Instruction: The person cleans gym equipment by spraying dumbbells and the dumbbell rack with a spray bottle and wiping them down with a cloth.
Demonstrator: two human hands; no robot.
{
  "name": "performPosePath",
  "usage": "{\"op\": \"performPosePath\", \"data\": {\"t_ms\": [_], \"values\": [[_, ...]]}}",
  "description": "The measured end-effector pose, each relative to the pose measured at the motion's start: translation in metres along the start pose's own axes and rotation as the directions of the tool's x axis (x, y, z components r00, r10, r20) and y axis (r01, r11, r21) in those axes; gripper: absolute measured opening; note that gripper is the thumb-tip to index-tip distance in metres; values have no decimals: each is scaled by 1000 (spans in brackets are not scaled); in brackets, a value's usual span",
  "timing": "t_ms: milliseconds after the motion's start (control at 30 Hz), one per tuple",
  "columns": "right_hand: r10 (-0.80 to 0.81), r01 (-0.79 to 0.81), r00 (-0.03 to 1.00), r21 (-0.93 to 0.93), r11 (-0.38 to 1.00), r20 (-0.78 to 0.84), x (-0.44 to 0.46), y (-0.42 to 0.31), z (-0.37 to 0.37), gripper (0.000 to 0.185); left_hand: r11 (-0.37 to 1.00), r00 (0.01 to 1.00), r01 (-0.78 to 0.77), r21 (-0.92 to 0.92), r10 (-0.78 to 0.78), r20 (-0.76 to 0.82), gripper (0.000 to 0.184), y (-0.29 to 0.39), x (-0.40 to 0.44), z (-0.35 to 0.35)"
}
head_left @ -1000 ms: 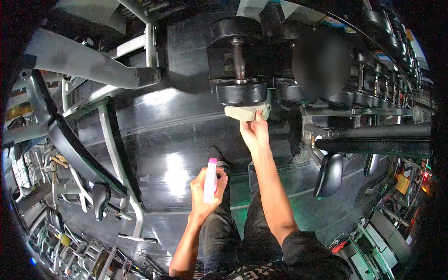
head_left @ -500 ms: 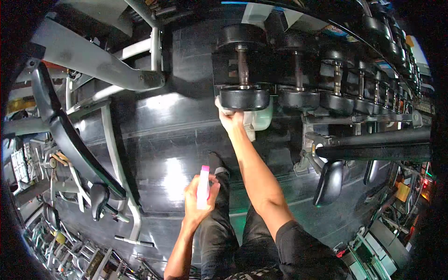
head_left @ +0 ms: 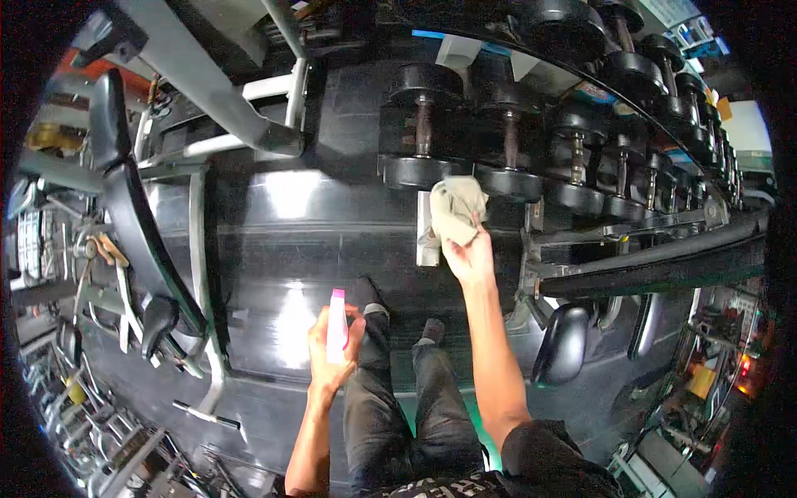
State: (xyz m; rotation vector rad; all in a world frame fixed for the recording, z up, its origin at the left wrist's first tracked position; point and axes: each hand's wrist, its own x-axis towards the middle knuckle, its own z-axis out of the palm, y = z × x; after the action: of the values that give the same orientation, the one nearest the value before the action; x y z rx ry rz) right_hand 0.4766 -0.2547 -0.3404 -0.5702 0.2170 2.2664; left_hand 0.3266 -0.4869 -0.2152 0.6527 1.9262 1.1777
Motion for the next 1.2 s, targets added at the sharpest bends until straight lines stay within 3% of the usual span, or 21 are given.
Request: {"op": "performPosePath", "data": {"t_ms": [33, 100, 167, 233, 300, 400, 433, 600, 633, 767, 867, 967, 1033, 1100, 1200], "values": [[-15, 5, 994, -88, 996, -111, -18, -3, 13, 41, 999, 1000, -8, -34, 7, -15, 13, 3, -10, 6], [-48, 5, 982, -230, 973, -182, -58, -3, 32, 42, 997, 998, -53, -54, 51, -34, 11, 17, -32, 24], [-9, -25, 991, -253, 967, -134, -95, -14, 19, 48, 995, 994, -98, -21, 97, -40, 9, 24, -61, 41], [65, -80, 995, -228, 970, -73, -136, -28, 12, 52, 990, 990, -131, -54, 129, -49, 9, 17, -89, 60], [98, -114, 990, -169, 979, -99, -180, -41, 14, 52, 986, 999, 27, -162, -30, -18, 11, 30, -118, 74], [62, -82, 986, -126, 989, -156, -240, -59, 6, 58, 991, 999, -36, -133, 33, -24, 12, 41, -160, 84], [97, -100, 975, -8, 995, -200, -257, -66, 4, 52, 995, 998, -54, -90, 51, -31, 12, 46, -172, 85], [-6, 12, 992, 45, 999, -126, -334, -94, 6, 48, 985, 994, -102, -138, 97, -45, 12, 97, -225, 94], [-17, 19, 998, 38, 999, -54, -345, -99, 17, 48, 981, 997, -83, -174, 81, -20, 12, 104, -233, 96], [-38, 39, 999, 23, 999, -36, -389, -117, 58, 50, 969, 998, -58, -241, 66, 23, 11, 122, -254, 105], [5, -2, 995, -28, 1000, 95, -408, -131, 69, 57, 960, 989, -141, -241, 150, 19, 12, 141, -264, 110], [-89, 100, 991, -113, 989, 105, -423, -144, 84, 57, 942, 985, -162, -294, 170, 1, 12, 163, -275, 116], [-79, 91, 991, -107, 990, 106, -432, -154, 93, 54, 924, 955, -294, -245, 297, -28, 11, 176, -278, 117], [-132, 148, 983, -129, 981, 124, -437, -161, 93, 50, 936, 947, -314, -159, 320, 14, 11, 191, -279, 114], [-141, 147, 985, -60, 987, 105, -448, -169, 99, 48, 915, 934, -351, -198, 356, -7, 10, 198, -275, 114]]}}
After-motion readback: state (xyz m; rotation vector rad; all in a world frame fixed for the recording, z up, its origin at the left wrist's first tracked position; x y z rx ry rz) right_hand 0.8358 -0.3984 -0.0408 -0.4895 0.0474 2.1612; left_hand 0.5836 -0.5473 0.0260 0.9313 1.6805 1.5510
